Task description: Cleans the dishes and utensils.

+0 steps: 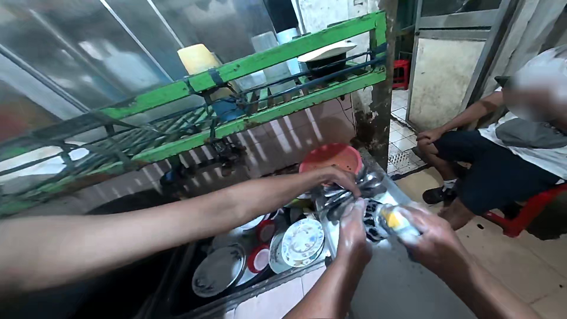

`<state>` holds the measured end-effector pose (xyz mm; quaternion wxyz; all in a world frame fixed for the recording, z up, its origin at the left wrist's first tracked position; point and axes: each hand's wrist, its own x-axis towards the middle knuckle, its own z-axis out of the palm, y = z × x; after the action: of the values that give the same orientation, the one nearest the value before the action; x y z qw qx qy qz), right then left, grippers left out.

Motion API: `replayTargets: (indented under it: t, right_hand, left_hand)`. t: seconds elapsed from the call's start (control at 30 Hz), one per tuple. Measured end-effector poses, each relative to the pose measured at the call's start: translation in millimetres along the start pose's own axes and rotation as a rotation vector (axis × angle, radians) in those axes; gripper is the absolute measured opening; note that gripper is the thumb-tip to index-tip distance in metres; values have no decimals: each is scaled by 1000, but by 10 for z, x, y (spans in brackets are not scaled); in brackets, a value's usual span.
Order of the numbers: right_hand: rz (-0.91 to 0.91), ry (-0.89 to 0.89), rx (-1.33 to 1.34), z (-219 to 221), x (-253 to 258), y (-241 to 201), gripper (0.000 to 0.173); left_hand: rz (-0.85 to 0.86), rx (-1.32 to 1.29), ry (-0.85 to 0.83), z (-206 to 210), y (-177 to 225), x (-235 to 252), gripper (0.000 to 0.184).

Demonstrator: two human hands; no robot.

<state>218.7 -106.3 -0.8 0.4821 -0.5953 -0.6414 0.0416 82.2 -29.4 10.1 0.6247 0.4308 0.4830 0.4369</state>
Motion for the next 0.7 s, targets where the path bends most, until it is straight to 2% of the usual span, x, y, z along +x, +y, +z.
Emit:
replayTargets:
  t: [0.07, 0.13, 0.23, 0.3, 0.37, 0.47, 0.57, 0.63, 0.7]
  right_hand:
    - [-70, -57, -11, -48, -32, 50, 27]
    - [-15, -119, -58, -148, 21, 95, 27]
    - [-4, -91, -98, -127, 118, 62, 25]
    - [-136, -16, -84, 21, 70, 22, 26]
    - [-202, -29, -35, 75, 13, 52, 25]
    - [-127, -149, -69, -45, 70, 133, 25]
    - [-165, -67, -111, 39, 170, 43, 26]
    - [-258, -27, -66, 192, 120, -12, 25]
    - [-214, -138, -62, 236, 1, 12, 21]
  left_hand:
    - [17, -10, -12, -71, 5, 56, 30]
    - [-1, -40, -45, -93, -13, 57, 30]
    - [-24, -69, -67, -41, -55, 56, 30]
    - [-5, -20, -61, -98, -42, 95, 32]
    - [28, 34, -45, -182, -1, 138, 33]
    - [20, 12, -44, -218, -25, 134, 30]
    - [20, -20, -72, -190, -25, 109, 31]
    - [68, 21, -57, -295, 16, 156, 32]
    - [199, 63, -44, -525, 70, 239, 30]
